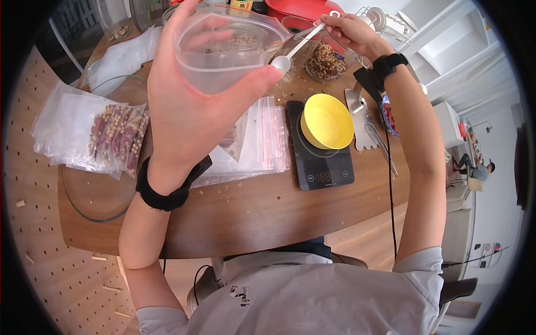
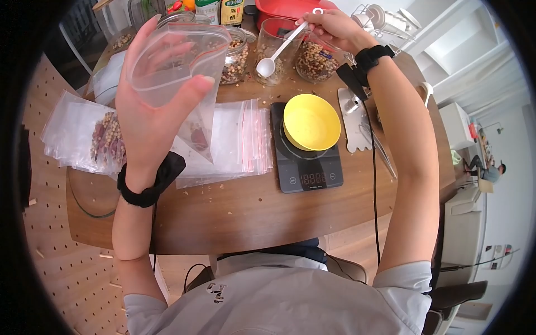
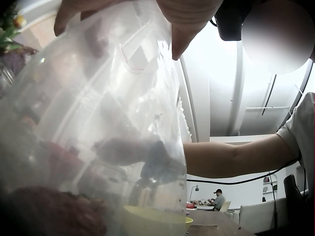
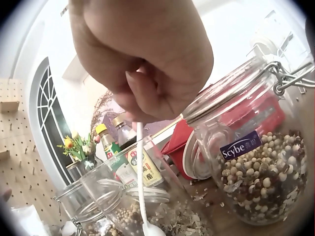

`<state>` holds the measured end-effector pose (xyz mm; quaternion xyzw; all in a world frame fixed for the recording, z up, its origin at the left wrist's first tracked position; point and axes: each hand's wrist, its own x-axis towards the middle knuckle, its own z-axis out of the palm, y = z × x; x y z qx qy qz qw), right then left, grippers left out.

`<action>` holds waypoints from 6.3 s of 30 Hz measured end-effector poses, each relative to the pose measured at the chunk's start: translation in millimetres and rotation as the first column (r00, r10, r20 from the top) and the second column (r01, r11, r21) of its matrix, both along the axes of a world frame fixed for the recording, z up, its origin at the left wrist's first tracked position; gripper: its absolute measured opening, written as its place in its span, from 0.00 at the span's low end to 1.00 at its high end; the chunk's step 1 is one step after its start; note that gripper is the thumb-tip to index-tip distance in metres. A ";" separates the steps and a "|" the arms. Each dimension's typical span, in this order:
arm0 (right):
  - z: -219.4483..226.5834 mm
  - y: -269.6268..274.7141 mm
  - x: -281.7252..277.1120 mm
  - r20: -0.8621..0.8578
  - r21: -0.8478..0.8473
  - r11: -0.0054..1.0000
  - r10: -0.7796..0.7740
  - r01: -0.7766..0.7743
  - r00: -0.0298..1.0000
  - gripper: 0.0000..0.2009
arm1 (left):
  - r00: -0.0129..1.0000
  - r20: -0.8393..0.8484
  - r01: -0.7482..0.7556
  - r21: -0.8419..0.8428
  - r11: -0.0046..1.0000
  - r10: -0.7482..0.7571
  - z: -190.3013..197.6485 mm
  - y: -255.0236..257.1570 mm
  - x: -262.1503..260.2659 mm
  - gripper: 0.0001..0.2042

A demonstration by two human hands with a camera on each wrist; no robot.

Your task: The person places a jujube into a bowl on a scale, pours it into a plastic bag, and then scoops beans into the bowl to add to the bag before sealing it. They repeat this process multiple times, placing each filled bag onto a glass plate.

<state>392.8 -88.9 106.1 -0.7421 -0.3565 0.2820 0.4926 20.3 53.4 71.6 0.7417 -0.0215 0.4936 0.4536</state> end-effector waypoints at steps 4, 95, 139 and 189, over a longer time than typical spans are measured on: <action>2.5 -1.7 -1.7 0.038 0.017 0.996 -0.093 0.093 0.995 0.13 | 1.000 0.009 0.003 -0.005 1.000 -0.003 -0.4 0.8 1.0 0.43; 10.7 -52.6 -165.3 0.471 -0.004 0.998 0.059 -0.064 0.880 0.27 | 0.998 0.048 -0.031 -0.115 0.993 0.037 20.9 5.6 -14.7 0.44; -8.1 -156.9 -227.6 0.551 0.157 0.981 -0.183 0.114 0.814 0.17 | 0.908 -0.417 0.148 0.261 0.954 -0.027 -44.1 -60.8 8.3 0.55; -13.8 -40.9 -154.2 0.313 0.173 0.985 -0.059 0.004 0.948 0.29 | 0.983 0.177 -0.054 0.008 0.998 0.052 14.0 3.9 -3.0 0.52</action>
